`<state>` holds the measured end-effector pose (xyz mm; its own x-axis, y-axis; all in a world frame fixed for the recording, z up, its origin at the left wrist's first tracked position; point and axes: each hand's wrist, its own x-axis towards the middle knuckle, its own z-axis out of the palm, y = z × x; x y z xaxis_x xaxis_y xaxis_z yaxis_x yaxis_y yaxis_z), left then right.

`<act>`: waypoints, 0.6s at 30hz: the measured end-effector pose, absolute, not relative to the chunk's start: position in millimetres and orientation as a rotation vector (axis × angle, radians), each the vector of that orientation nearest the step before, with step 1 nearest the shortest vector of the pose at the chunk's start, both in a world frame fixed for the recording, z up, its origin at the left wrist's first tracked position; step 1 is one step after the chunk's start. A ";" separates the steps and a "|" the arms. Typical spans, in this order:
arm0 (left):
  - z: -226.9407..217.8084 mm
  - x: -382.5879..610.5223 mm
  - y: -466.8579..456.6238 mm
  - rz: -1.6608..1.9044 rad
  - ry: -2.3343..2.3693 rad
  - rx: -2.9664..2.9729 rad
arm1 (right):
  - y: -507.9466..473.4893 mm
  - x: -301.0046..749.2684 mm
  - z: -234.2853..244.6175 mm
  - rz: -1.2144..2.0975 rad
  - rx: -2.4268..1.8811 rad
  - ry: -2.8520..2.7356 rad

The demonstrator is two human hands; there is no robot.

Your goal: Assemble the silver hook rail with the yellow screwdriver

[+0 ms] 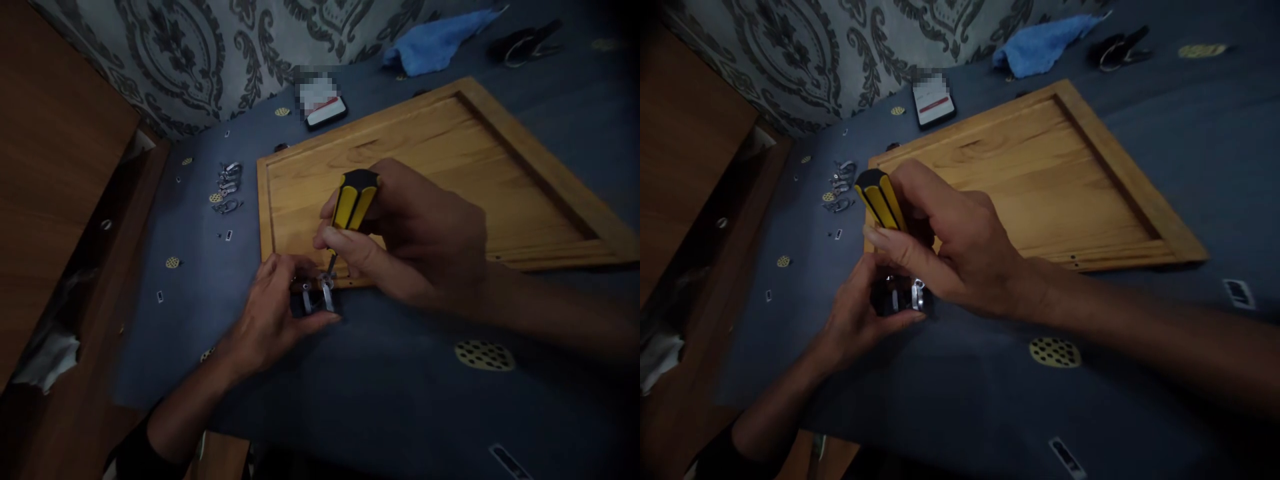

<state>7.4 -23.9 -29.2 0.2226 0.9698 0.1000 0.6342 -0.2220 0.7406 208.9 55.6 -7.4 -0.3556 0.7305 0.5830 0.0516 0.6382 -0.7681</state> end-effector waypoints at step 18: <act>-33.3 6.9 -24.3 0.809 1.494 1.960 | 59.1 208.2 -12.1 0.620 -0.528 -1.902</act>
